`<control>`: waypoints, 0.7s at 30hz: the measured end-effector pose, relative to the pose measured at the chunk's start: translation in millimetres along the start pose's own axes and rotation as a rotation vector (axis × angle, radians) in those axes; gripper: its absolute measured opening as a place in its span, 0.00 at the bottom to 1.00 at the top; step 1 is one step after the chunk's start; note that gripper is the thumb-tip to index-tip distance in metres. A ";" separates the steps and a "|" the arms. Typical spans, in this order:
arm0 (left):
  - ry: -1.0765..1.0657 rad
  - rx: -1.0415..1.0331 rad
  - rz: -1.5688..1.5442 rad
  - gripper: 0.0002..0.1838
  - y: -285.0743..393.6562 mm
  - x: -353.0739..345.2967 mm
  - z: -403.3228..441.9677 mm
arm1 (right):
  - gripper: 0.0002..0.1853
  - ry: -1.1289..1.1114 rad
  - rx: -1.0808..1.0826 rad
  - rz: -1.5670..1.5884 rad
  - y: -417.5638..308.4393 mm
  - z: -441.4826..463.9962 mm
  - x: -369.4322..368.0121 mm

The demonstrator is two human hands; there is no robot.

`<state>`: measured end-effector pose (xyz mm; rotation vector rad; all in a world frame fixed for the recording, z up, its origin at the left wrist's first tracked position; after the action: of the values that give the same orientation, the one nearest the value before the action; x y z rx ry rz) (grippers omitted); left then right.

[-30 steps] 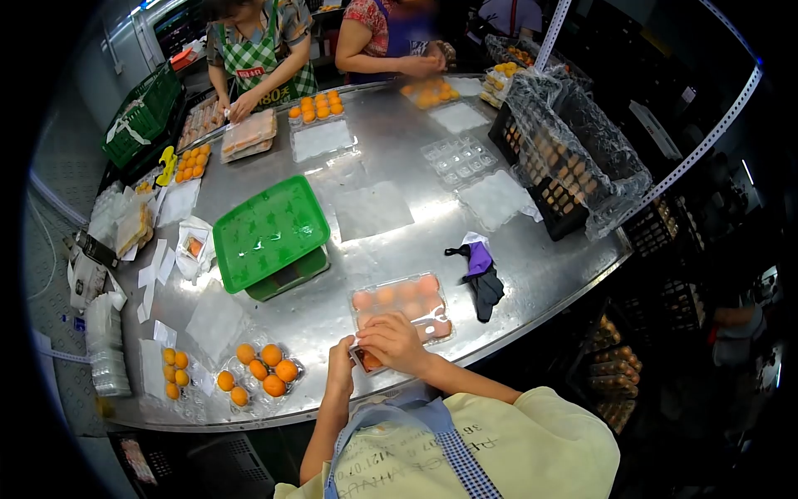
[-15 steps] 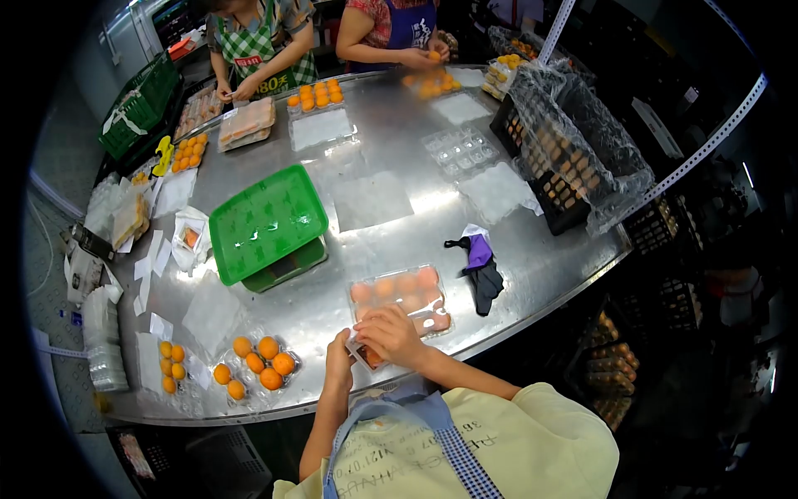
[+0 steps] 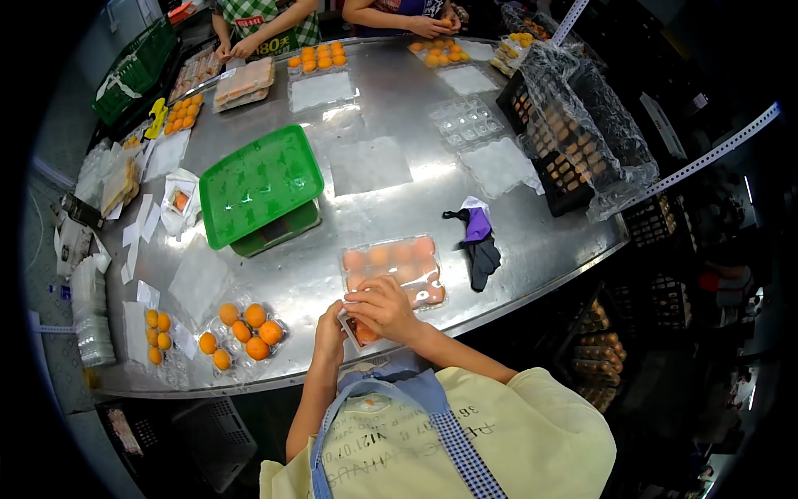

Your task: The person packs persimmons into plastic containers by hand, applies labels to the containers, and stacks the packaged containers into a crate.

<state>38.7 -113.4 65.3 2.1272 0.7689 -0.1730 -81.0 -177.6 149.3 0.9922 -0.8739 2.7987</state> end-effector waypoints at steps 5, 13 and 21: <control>0.018 0.023 -0.017 0.20 -6.7 3.0 5.3 | 0.10 0.042 0.065 -0.051 -1.3 2.3 3.9; -0.020 0.002 -0.048 0.22 -7.7 -3.9 -2.5 | 0.08 0.032 0.064 -0.036 -1.2 -2.7 -2.6; 0.017 0.080 -0.217 0.22 -11.8 3.8 2.0 | 0.09 0.010 0.082 -0.003 -3.8 -4.1 1.7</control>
<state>35.2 -107.8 54.6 2.1194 1.0182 -0.3054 -83.9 -172.5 149.6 0.9884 -0.7617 2.8558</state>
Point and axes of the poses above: each hand's wrist, its own z-axis towards the middle knuckle, its own x-axis out of the back of the hand, y = z × x, the point moved 5 cm from there along z, towards the middle knuckle, and after that the axes turned 1 degree about -y, right-handed, at the moved point
